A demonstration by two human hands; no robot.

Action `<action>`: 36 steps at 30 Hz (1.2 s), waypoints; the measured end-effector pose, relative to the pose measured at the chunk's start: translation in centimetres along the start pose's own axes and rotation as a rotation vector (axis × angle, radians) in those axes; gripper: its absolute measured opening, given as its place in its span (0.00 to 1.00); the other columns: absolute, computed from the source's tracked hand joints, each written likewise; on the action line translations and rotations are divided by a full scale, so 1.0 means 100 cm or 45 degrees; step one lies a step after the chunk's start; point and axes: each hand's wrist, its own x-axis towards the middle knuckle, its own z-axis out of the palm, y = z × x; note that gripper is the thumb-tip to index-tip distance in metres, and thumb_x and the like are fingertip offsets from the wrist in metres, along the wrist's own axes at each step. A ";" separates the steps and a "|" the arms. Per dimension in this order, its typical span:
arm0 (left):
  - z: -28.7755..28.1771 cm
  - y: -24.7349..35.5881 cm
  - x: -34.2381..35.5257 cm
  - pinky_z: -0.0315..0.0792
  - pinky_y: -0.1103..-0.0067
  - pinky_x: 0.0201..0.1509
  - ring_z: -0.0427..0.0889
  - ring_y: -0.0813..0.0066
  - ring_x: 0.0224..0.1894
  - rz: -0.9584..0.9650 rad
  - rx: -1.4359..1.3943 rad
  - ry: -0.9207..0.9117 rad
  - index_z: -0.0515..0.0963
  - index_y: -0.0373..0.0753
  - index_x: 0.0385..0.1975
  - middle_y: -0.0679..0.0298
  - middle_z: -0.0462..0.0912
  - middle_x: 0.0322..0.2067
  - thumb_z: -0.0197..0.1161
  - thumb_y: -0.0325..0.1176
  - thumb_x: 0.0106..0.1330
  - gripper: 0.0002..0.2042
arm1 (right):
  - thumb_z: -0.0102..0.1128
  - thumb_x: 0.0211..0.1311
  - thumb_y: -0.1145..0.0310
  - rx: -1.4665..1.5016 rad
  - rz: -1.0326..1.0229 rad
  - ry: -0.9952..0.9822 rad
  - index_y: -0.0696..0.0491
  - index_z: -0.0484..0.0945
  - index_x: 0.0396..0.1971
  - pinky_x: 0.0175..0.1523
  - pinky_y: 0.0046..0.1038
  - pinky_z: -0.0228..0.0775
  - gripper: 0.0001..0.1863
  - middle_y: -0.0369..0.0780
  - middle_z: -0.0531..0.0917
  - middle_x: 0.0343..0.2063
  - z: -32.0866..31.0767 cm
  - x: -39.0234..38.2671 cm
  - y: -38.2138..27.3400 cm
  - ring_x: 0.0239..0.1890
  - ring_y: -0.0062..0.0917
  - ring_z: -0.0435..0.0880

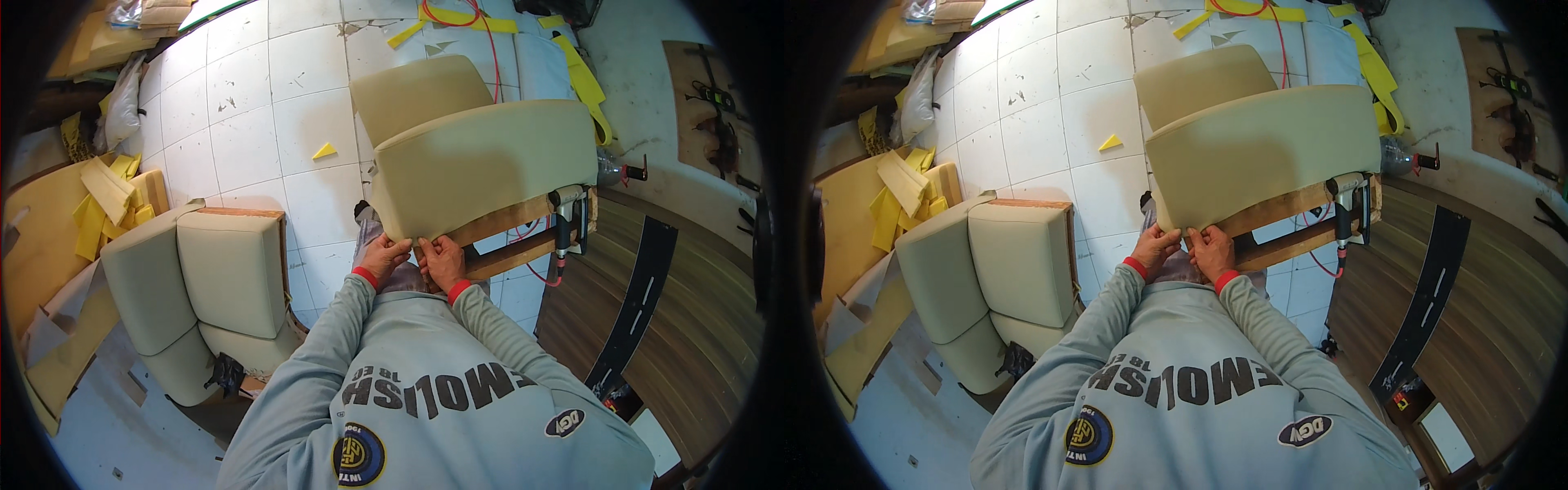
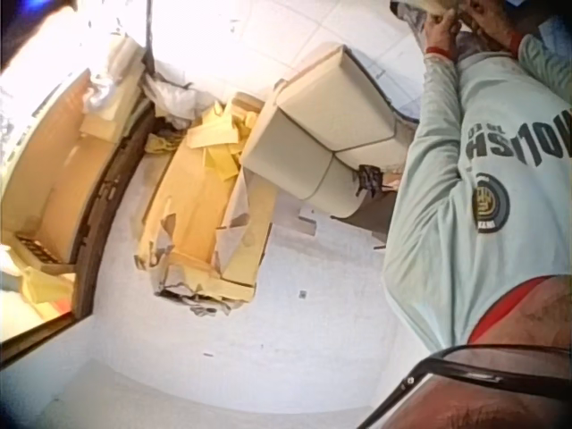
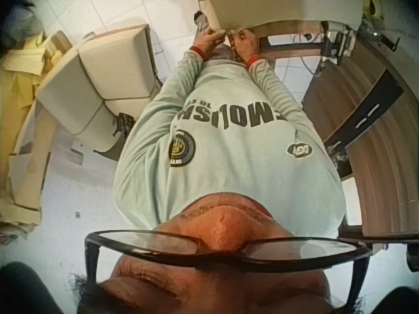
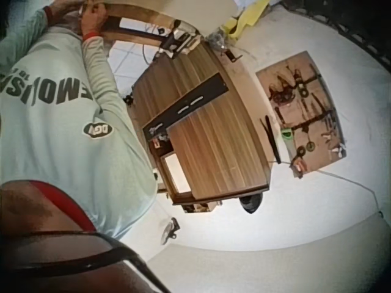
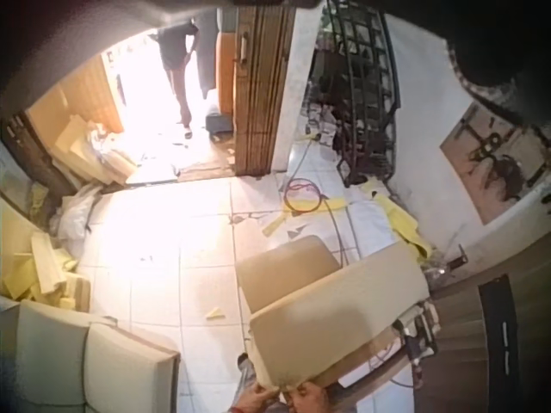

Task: Attaching upholstery fabric and foam to a wooden chair frame using a pneumatic stapler.

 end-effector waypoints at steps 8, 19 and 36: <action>-0.032 -0.017 0.007 0.75 0.82 0.40 0.81 0.80 0.32 0.247 0.558 -0.140 0.80 0.40 0.43 0.70 0.83 0.30 0.74 0.35 0.72 0.10 | 0.77 0.66 0.51 -0.452 -0.181 0.164 0.58 0.80 0.25 0.27 0.33 0.77 0.24 0.43 0.87 0.21 -0.031 0.014 -0.007 0.19 0.28 0.85; 0.011 -0.030 0.004 0.76 0.80 0.42 0.78 0.74 0.37 -0.391 -0.374 0.374 0.79 0.42 0.49 0.71 0.81 0.38 0.70 0.44 0.75 0.14 | 0.76 0.70 0.58 0.194 0.000 0.152 0.61 0.81 0.49 0.34 0.25 0.84 0.21 0.43 0.89 0.33 -0.098 0.015 -0.005 0.31 0.24 0.90; 0.010 0.017 -0.008 0.73 0.86 0.34 0.74 0.88 0.30 -0.313 -0.421 -0.085 0.79 0.51 0.43 0.80 0.78 0.32 0.69 0.51 0.76 0.12 | 0.74 0.71 0.53 0.205 0.193 0.047 0.59 0.85 0.32 0.27 0.24 0.73 0.21 0.36 0.86 0.24 0.009 0.001 -0.032 0.20 0.16 0.80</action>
